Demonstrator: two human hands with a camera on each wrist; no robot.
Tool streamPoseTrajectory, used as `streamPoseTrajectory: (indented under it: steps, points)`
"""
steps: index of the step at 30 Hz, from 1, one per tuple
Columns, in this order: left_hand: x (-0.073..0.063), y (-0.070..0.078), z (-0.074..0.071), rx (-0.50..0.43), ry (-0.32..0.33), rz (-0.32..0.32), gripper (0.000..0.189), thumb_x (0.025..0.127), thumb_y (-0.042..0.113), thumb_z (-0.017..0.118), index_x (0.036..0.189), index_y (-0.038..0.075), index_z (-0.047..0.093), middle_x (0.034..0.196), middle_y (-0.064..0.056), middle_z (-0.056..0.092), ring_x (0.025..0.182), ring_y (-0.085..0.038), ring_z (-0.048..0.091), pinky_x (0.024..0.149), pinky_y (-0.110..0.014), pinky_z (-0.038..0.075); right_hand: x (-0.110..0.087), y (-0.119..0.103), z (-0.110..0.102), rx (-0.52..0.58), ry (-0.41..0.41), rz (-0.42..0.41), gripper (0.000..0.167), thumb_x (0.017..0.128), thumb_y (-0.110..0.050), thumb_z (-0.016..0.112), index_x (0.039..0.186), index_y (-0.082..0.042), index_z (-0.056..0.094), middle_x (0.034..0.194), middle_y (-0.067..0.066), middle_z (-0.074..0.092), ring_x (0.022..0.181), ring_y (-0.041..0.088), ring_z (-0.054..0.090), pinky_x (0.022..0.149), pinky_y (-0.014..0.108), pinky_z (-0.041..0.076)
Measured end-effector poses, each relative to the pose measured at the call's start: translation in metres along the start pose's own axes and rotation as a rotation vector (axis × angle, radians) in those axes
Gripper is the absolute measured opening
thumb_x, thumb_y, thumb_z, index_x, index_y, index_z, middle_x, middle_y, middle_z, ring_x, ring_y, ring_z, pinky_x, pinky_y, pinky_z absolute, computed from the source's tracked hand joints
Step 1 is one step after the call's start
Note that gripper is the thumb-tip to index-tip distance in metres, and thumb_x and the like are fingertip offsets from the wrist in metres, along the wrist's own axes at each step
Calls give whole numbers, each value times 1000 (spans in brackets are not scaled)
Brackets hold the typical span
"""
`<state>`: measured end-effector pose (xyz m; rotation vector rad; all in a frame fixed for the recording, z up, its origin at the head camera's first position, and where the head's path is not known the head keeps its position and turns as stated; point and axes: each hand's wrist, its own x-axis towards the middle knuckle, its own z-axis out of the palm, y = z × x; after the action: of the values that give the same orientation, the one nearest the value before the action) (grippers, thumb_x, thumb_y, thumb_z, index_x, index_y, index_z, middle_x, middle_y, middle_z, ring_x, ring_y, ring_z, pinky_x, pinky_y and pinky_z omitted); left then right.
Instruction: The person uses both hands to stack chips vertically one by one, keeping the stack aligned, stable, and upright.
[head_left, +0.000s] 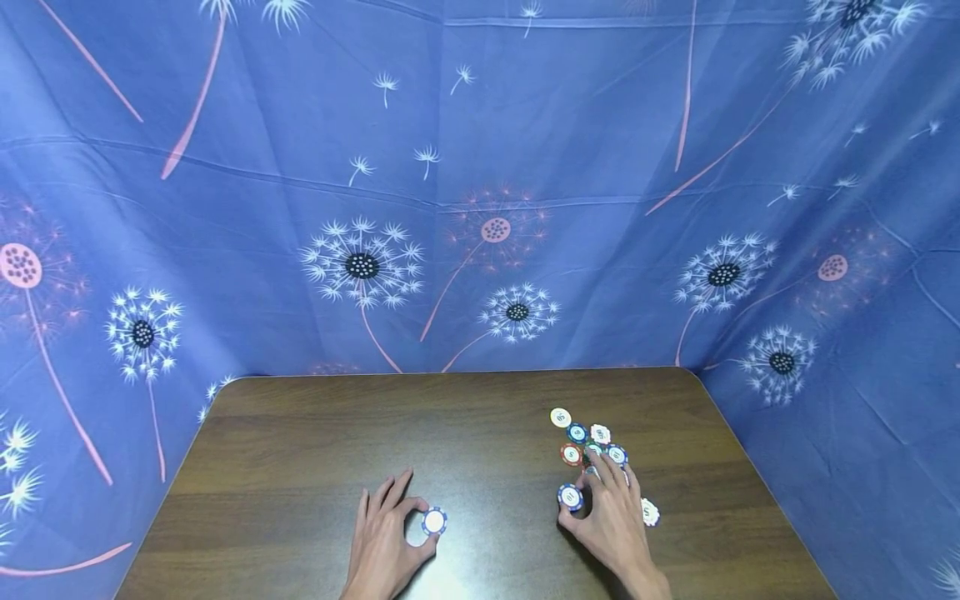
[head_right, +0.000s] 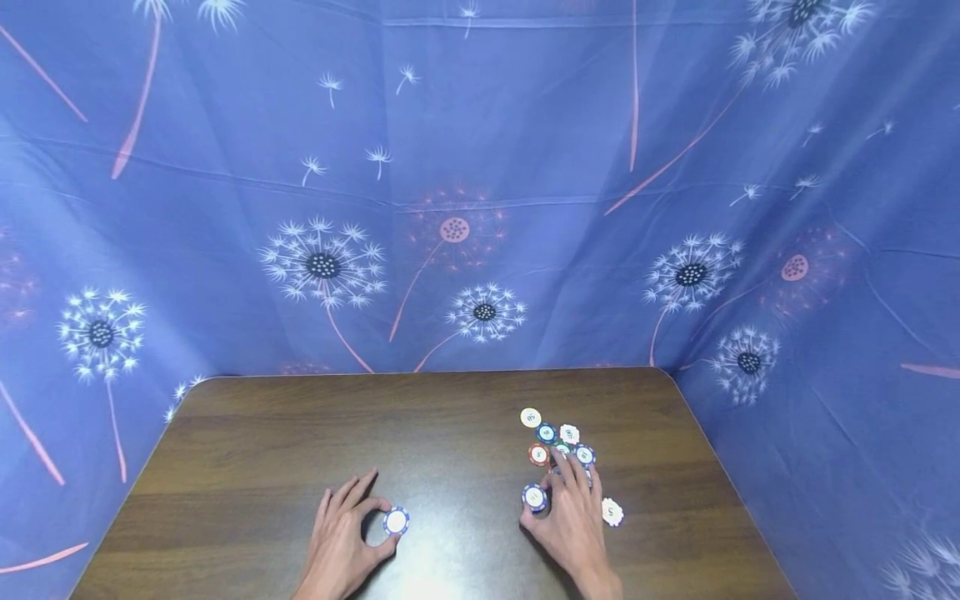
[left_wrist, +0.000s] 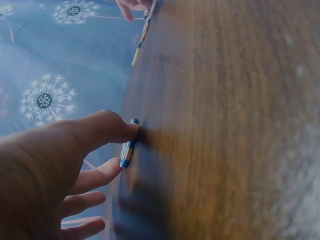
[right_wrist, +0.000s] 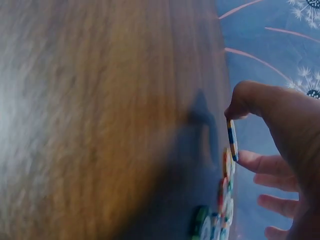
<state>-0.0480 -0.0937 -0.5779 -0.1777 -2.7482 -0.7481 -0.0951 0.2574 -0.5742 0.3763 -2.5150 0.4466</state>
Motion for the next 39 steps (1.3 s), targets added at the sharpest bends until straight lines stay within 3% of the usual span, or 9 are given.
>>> streamPoseTrajectory:
  steps: [12,21,28,39]
  points:
    - [3,-5,0,-43,-19,15,31,67,34,95,90,27,75,153,-12,61,139,-43,55,118,-74,32,16,-29,5,54,-86,-88,34,61,-31,90,79,-16,65,144,17,67,133,44,59,111,72,38]
    - [6,-5,-3,-42,-67,-15,31,69,34,95,91,27,76,155,-12,60,141,-42,53,120,-74,29,30,-67,18,138,-243,-169,33,66,-35,90,86,-19,68,150,10,63,137,40,58,116,71,39]
    - [5,-5,-2,-37,-63,-15,31,69,35,95,93,27,77,155,-11,60,141,-43,53,121,-74,29,31,-96,33,167,-274,-280,35,66,-38,91,85,-19,69,148,9,65,137,35,58,116,69,41]
    - [5,-5,-2,-29,-56,11,34,69,35,95,96,25,79,154,-11,61,140,-43,54,120,-74,30,36,-126,49,152,-357,-350,36,71,-44,89,90,-20,70,151,6,63,141,28,55,120,61,40]
